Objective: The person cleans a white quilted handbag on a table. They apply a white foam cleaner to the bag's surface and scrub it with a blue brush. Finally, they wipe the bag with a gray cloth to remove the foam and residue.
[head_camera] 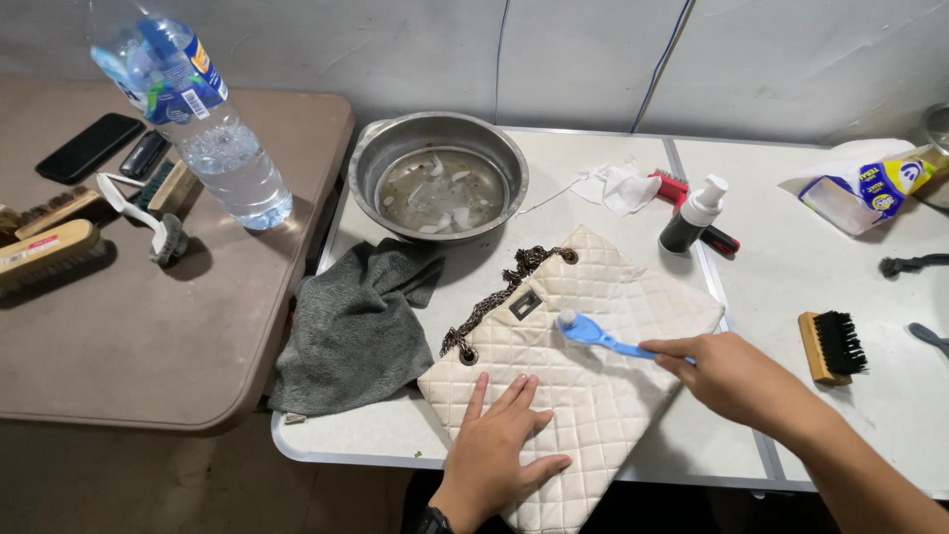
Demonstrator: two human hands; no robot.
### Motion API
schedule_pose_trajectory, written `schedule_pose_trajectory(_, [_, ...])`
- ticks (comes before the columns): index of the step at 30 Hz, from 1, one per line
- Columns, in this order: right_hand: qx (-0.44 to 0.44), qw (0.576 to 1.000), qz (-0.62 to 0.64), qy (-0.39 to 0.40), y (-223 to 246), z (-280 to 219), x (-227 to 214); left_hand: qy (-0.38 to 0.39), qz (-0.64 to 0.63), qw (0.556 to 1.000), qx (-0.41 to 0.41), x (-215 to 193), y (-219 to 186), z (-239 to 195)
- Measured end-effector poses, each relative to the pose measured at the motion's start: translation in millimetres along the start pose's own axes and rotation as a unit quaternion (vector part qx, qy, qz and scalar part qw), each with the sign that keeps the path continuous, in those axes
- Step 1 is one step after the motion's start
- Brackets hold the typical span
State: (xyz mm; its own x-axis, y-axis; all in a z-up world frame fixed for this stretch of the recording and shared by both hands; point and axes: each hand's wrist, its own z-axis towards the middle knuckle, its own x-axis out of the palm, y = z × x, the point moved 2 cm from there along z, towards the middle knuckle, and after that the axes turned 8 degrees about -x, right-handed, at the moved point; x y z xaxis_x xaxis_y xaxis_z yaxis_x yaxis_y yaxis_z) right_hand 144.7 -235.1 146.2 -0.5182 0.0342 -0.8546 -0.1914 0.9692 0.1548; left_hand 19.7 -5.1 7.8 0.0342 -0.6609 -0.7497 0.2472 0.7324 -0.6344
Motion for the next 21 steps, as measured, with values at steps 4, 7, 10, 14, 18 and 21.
schedule_pose_trajectory(4, [0.046,0.996,0.042,-0.057,21.1,-7.3,-34.1,0.016,-0.004,1.000,-0.011,-0.6,-1.2,-2.0])
schedule_pose_trajectory(7, [-0.052,0.980,0.136,-0.135,41.9,10.9,-54.6,-0.010,0.004,1.000,0.009,-1.0,-1.3,-1.1])
schedule_pose_trajectory(10, [-0.122,0.963,0.189,-0.150,75.3,49.0,-67.9,-0.009,-0.006,1.000,-0.005,-0.1,-0.1,-0.7])
schedule_pose_trajectory(14, [-0.146,0.963,0.179,-0.141,111.4,118.0,-68.9,-0.010,0.005,1.000,0.007,1.7,0.3,-2.0])
schedule_pose_trajectory(18, [-0.128,0.963,0.210,-0.111,142.9,169.2,-61.2,0.003,0.002,1.000,0.008,1.5,1.1,-2.7])
schedule_pose_trajectory(21, [-0.112,0.970,0.184,-0.113,155.0,185.8,-57.2,0.005,-0.011,1.000,0.003,-4.8,-1.1,-2.6])
